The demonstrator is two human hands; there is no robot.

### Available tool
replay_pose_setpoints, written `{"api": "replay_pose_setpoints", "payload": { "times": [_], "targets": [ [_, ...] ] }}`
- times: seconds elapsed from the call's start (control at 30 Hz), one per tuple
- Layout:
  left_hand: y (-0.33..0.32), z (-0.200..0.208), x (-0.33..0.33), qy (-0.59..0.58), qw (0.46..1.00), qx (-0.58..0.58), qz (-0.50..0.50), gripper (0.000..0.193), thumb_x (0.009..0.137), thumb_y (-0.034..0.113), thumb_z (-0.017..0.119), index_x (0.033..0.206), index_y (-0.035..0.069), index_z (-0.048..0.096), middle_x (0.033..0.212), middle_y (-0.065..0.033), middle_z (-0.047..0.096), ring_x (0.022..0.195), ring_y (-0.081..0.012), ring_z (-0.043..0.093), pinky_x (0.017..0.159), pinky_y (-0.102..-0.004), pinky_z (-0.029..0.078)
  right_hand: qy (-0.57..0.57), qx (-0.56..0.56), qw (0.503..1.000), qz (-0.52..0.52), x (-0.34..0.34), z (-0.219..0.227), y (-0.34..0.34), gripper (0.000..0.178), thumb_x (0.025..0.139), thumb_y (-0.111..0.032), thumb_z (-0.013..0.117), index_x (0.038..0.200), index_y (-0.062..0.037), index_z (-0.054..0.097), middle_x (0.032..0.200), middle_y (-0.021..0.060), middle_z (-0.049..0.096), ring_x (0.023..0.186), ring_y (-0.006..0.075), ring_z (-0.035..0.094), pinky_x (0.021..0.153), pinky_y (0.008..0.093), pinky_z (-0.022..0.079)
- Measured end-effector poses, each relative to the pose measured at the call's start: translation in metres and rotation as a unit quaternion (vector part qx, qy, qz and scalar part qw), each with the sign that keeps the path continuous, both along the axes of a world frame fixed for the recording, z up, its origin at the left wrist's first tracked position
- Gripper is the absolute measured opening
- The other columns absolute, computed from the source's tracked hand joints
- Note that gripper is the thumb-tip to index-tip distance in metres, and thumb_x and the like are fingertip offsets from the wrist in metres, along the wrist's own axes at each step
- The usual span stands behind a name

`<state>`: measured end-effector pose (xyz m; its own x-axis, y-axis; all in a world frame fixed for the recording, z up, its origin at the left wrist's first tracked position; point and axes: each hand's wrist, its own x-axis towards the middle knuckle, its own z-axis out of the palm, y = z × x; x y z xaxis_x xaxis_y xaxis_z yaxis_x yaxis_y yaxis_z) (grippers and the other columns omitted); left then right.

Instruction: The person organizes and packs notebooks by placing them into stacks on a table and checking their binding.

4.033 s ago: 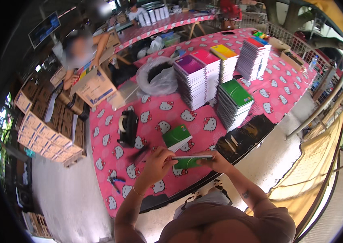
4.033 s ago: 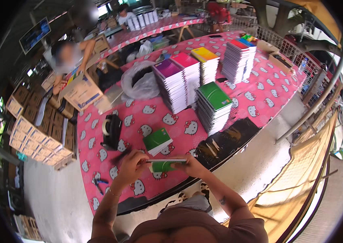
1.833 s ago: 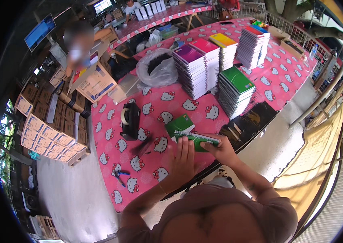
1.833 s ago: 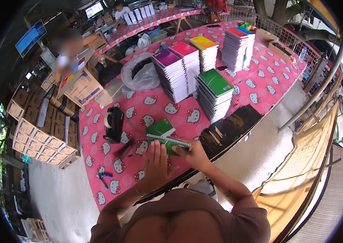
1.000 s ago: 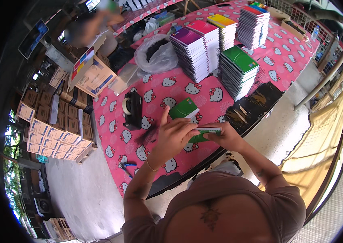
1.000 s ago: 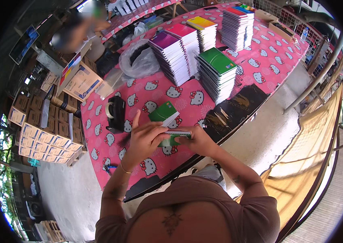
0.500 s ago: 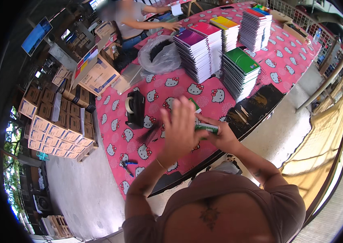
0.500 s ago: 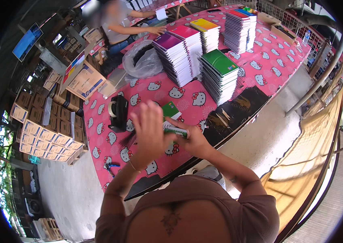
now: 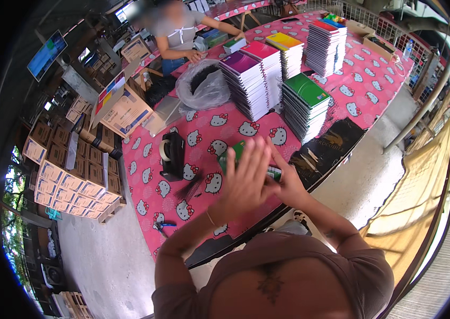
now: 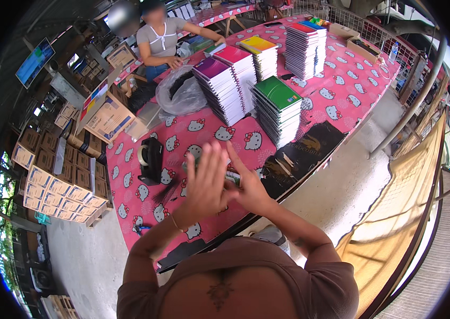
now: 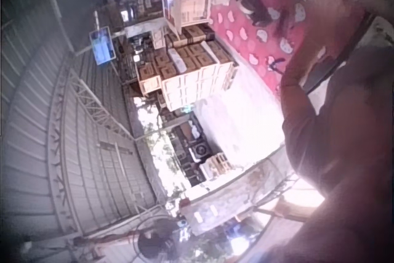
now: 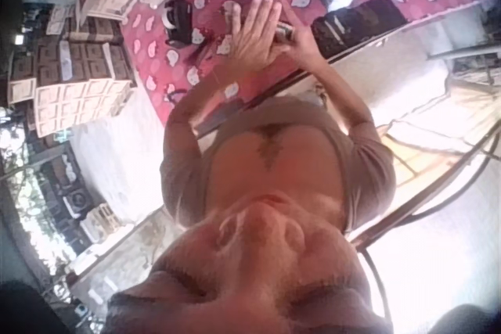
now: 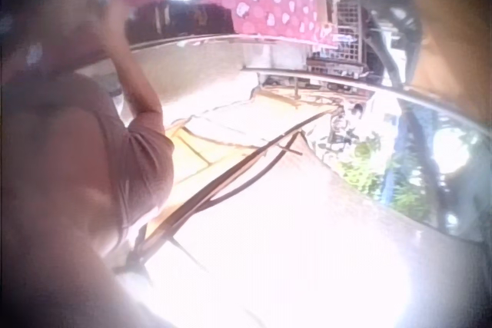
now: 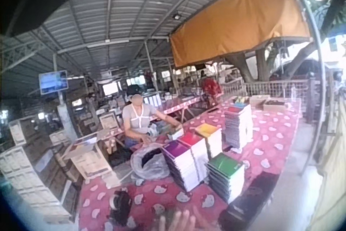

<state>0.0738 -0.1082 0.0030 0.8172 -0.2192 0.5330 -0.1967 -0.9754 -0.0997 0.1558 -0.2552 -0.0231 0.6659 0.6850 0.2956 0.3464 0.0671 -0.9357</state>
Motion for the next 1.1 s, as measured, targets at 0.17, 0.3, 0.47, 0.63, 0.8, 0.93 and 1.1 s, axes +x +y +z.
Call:
{"api": "replay_pose_setpoints", "payload": {
  "times": [0.17,0.3,0.47,0.63,0.8,0.93,1.1],
  "targets": [
    [-0.009,-0.003,-0.006,-0.032,0.993,-0.108,-0.044,0.052,0.100,0.042,0.049,0.129,-0.001,0.056,0.129,-0.0176,0.061,0.125,-0.0345,0.054,0.117,-0.0563,0.015,-0.056,0.037,0.998,-0.001,0.017,-0.017,0.004,0.099,0.081,0.008,0.061,0.160,-0.0173,0.006,0.080,0.0162,0.065,0.058,0.0212,0.056,0.063,0.0302,0.046],
    [-0.001,0.018,0.017,-0.038,0.984,-0.154,-0.082,0.018,0.090,0.017,0.067,0.104,0.006,0.066,0.096,-0.0061,0.068,0.091,-0.0256,0.064,0.105,-0.0500,0.034,-0.037,0.027,0.999,0.029,0.025,-0.016,-0.002,0.102,0.081,0.007,0.061,0.160,-0.0166,0.002,0.075,0.0158,0.063,0.057,0.0212,0.054,0.062,0.0300,0.046],
    [-0.004,0.018,0.028,0.013,0.978,-0.187,-0.094,0.018,0.087,0.017,0.070,0.100,0.005,0.067,0.091,-0.0070,0.065,0.084,-0.0269,0.059,0.077,-0.0431,0.046,-0.039,0.027,0.997,0.054,0.040,-0.018,-0.010,0.100,0.082,0.002,0.067,0.160,-0.0157,0.006,0.076,0.0165,0.063,0.058,0.0204,0.054,0.061,0.0302,0.046],
    [-0.011,0.006,0.048,-0.053,0.975,-0.183,-0.113,0.021,0.082,0.018,0.074,0.099,0.006,0.068,0.088,-0.0038,0.061,0.078,-0.0243,0.054,0.071,-0.0391,0.043,-0.036,0.006,0.994,0.101,0.070,0.009,-0.041,0.066,0.085,-0.003,0.071,0.146,-0.0065,0.044,0.085,0.0155,0.069,0.071,0.0148,0.061,0.069,0.0298,0.051],
    [-0.022,0.014,0.071,-0.075,0.973,-0.189,-0.108,0.022,0.081,0.018,0.075,0.098,0.005,0.068,0.087,-0.0039,0.061,0.078,-0.0241,0.054,0.070,-0.0384,0.043,0.006,0.024,0.996,0.091,0.113,0.027,-0.070,0.016,0.087,-0.001,0.069,0.102,0.0029,0.072,0.085,0.0064,0.072,0.079,0.0099,0.065,0.074,0.0289,0.054],
    [-0.033,0.024,0.096,-0.069,0.970,-0.188,-0.138,0.022,0.081,0.018,0.075,0.098,0.006,0.068,0.086,-0.0037,0.060,0.078,-0.0240,0.054,0.070,-0.0376,0.045,-0.103,-0.014,0.987,0.119,0.142,0.050,-0.083,0.004,0.083,-0.001,0.070,0.086,0.0011,0.068,0.078,0.0074,0.069,0.072,0.0105,0.064,0.070,0.0269,0.052],
    [-0.048,0.036,0.127,-0.046,0.970,-0.177,-0.160,0.022,0.081,0.017,0.075,0.099,0.005,0.067,0.087,-0.0047,0.060,0.079,-0.0246,0.055,0.070,-0.0375,0.046,-0.157,-0.011,0.981,0.109,0.170,0.060,-0.093,0.009,0.077,0.000,0.070,0.078,0.0009,0.061,0.072,0.0070,0.063,0.069,0.0117,0.063,0.066,0.0272,0.051]
  ]
}}
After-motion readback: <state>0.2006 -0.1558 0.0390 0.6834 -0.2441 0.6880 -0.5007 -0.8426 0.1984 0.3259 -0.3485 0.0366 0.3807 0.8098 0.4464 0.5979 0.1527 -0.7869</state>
